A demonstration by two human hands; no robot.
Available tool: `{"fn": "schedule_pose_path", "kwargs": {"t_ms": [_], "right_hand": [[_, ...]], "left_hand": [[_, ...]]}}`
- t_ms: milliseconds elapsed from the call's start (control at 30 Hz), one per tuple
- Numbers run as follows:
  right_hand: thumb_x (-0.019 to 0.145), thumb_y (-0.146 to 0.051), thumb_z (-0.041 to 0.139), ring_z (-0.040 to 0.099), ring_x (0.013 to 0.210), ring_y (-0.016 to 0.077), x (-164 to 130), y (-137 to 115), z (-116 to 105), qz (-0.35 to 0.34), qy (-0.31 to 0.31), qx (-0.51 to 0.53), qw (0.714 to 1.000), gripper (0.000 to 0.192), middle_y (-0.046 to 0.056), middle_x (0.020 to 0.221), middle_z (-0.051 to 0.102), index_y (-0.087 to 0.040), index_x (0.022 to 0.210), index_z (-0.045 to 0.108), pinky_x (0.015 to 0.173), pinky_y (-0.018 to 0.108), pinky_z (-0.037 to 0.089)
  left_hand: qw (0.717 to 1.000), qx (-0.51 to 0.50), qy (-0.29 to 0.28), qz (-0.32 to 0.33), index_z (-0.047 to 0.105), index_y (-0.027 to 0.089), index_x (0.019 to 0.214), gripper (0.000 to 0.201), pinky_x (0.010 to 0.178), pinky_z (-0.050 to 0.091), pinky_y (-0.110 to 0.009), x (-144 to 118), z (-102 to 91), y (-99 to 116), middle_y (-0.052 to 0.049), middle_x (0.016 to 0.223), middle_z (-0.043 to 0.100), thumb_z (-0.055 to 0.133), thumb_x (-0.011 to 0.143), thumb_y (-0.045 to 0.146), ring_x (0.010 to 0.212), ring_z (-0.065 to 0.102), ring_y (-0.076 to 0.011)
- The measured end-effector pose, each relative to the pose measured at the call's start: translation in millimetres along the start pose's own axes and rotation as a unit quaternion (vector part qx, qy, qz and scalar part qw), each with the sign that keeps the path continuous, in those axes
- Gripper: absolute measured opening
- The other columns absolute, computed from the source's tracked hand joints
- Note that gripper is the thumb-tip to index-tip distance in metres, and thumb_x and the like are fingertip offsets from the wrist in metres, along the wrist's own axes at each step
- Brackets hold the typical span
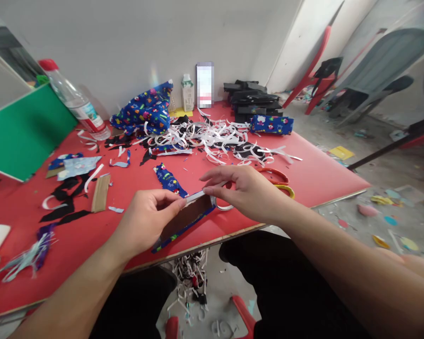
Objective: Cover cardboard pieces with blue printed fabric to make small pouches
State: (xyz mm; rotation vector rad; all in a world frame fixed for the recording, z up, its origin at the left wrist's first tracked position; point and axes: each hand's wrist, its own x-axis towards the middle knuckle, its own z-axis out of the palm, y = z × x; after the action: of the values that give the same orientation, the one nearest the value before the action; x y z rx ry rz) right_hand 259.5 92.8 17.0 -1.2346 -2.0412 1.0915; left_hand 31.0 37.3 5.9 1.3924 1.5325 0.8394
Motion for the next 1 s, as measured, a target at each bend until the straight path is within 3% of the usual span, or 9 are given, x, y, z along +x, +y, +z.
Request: {"fn": "schedule_pose_path", "kwargs": {"t_ms": [267,367,467,567,733,867,1000], "right_hand": [[0.09,-0.017,0.073,0.077,0.076,0.0176,-3.4,-1.2,-0.6,-0.029,0.013,0.007,0.999,0.02,-0.001,0.083,0.083,-0.023,0.108,0.078,0.078,0.033,0.056],[0.091,-0.015,0.073,0.077,0.083,0.0183,-7.0,-6.6,3.1,-0.045,0.01,-0.018,0.999,0.021,0.0,0.09,0.083,-0.024,0.109,0.078,0.08,0.033,0.055],[0.092,-0.016,0.075,0.075,0.089,0.0205,-10.2,-11.2,7.3,-0.084,0.019,-0.073,0.994,0.02,0.0,0.093,0.083,-0.026,0.11,0.078,0.082,0.036,0.052],[0.095,-0.018,0.075,0.07,0.093,0.0228,-11.2,-9.7,9.7,-0.138,0.039,-0.137,0.98,0.021,0.002,0.094,0.082,-0.025,0.114,0.076,0.083,0.037,0.051],[0.103,-0.025,0.064,0.065,0.098,0.0252,-12.8,-2.9,10.5,-0.243,0.09,-0.258,0.931,0.014,0.011,0.109,0.078,-0.018,0.113,0.072,0.086,0.039,0.05],[0.106,-0.018,0.055,0.059,0.083,0.0235,-21.9,-9.8,12.5,-0.241,0.099,-0.321,0.91,0.018,0.01,0.093,0.074,-0.018,0.098,0.071,0.078,0.037,0.046],[0.105,-0.016,0.054,0.055,0.081,0.0228,-29.6,-16.5,17.0,-0.255,0.081,-0.314,0.911,0.018,0.008,0.09,0.071,-0.019,0.1,0.07,0.076,0.036,0.044]], "left_hand": [[0.999,-0.022,-0.039,-0.012,0.08,0.019,0.079,0.029,0.057,0.053,-0.028,0.4,0.1,0.0,-0.008,0.078,0.079,0.079,0.081,0.048,0.065,0.07,-0.0205],[0.999,0.009,-0.047,-0.014,0.081,0.02,0.092,0.03,0.058,0.053,-0.03,-0.9,1.9,1.0,-0.008,0.083,0.081,0.076,0.085,0.049,0.069,0.072,-0.0222],[0.996,0.076,-0.038,0.028,0.082,0.023,0.102,0.028,0.068,0.053,-0.032,-3.4,7.1,7.6,-0.006,0.093,0.083,0.068,0.093,0.047,0.081,0.076,-0.024],[0.99,0.118,-0.038,0.063,0.082,0.024,0.096,0.027,0.07,0.051,-0.032,-3.3,12.3,15.1,-0.004,0.091,0.083,0.061,0.099,0.04,0.083,0.076,-0.0234],[0.995,0.092,-0.019,0.043,0.08,0.022,0.096,0.023,0.068,0.052,-0.032,2.2,15.9,14.9,-0.006,0.092,0.084,0.065,0.097,0.04,0.083,0.078,-0.0251],[0.992,0.112,0.012,0.053,0.079,0.022,0.093,0.024,0.064,0.051,-0.031,3.3,17.9,12.1,-0.006,0.088,0.084,0.064,0.097,0.04,0.08,0.079,-0.0255],[0.988,0.137,0.008,0.067,0.078,0.021,0.083,0.027,0.06,0.047,-0.03,1.8,20.0,15.2,-0.005,0.081,0.083,0.06,0.098,0.036,0.075,0.077,-0.0238]]}}
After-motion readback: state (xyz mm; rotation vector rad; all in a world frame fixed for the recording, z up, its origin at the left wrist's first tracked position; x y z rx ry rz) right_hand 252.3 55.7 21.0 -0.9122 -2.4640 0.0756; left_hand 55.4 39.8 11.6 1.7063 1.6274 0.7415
